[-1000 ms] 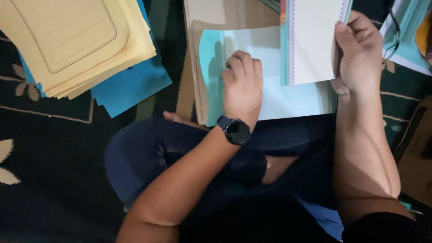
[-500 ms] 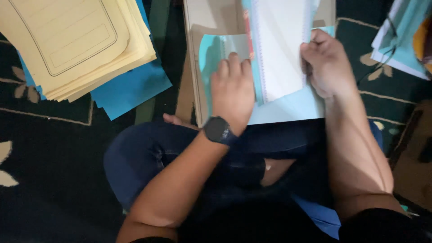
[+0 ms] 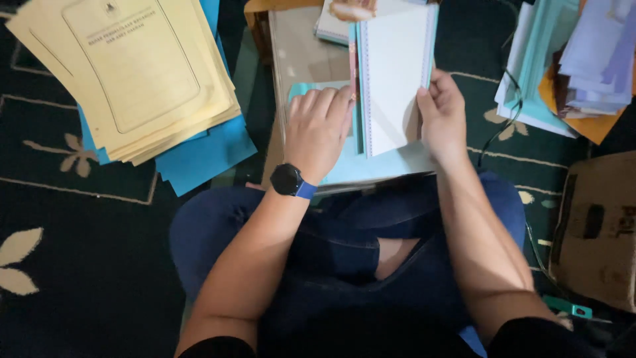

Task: The person sits on the floor and repeatedly inserts a small booklet into a light blue folder, then smooths the cover. They continue this process with multiple identical items, stacking the completed units on a small stool in front of them.

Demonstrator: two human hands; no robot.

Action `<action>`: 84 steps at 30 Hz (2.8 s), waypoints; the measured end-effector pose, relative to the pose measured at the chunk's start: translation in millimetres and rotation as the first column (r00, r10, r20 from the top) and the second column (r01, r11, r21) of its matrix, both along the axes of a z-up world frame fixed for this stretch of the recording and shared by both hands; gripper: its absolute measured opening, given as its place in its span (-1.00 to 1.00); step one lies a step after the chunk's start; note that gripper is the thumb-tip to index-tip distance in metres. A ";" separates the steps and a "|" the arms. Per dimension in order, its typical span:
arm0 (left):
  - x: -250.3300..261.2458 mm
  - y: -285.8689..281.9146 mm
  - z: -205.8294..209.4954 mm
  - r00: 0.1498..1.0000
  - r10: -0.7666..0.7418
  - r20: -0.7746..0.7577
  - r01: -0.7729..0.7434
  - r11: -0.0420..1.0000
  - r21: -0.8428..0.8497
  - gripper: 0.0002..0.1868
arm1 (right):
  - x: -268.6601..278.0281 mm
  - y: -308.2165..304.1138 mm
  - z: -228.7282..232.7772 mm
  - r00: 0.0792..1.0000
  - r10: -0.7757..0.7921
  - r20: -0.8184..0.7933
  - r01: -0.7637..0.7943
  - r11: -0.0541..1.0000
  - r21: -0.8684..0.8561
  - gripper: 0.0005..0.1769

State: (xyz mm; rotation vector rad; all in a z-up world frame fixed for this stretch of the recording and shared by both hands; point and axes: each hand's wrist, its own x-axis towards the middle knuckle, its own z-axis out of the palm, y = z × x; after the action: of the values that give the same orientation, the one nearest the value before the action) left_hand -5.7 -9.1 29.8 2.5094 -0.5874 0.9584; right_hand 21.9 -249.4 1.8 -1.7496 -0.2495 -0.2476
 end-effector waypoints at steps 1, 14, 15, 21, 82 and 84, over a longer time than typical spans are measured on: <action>-0.7 -5.0 -0.7 1.000 -0.002 0.012 0.002 1.000 0.001 -0.80 | -8.8 0.6 -1.8 1.000 -0.002 0.012 0.002 1.000 0.001 -0.71; -52.2 -33.7 -3.2 0.956 0.046 0.291 -0.188 0.855 0.483 -0.90 | -28.3 -15.6 -3.5 0.986 -0.117 0.115 0.114 0.993 0.030 -0.69; -53.7 -30.5 0.6 0.950 -0.011 0.312 -0.175 0.810 0.560 -0.84 | -29.0 -16.0 -1.9 0.992 -0.097 0.085 0.093 0.994 0.053 -0.69; -53.1 -29.5 9.8 0.960 -0.013 0.279 -0.164 0.783 0.601 -0.85 | -25.3 -18.9 -0.1 0.993 -0.100 0.062 0.092 0.989 0.118 -0.68; -8.6 40.4 -5.0 0.752 -0.281 -0.596 -0.203 0.761 -0.616 -0.83 | -27.3 -76.9 46.0 0.905 -0.113 -0.411 -0.077 0.905 -0.418 -0.71; -7.0 44.1 -5.5 0.641 -0.172 -0.748 -0.304 0.838 -0.453 -0.78 | -23.5 -68.0 46.7 0.820 -0.225 -0.527 -0.128 0.825 -0.551 -0.44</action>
State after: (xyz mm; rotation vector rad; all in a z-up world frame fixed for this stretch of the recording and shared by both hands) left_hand -12.6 35.1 24.3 2.1032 0.0793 -0.0404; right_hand -1.5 -317.4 48.5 -2.3369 0.1982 0.3726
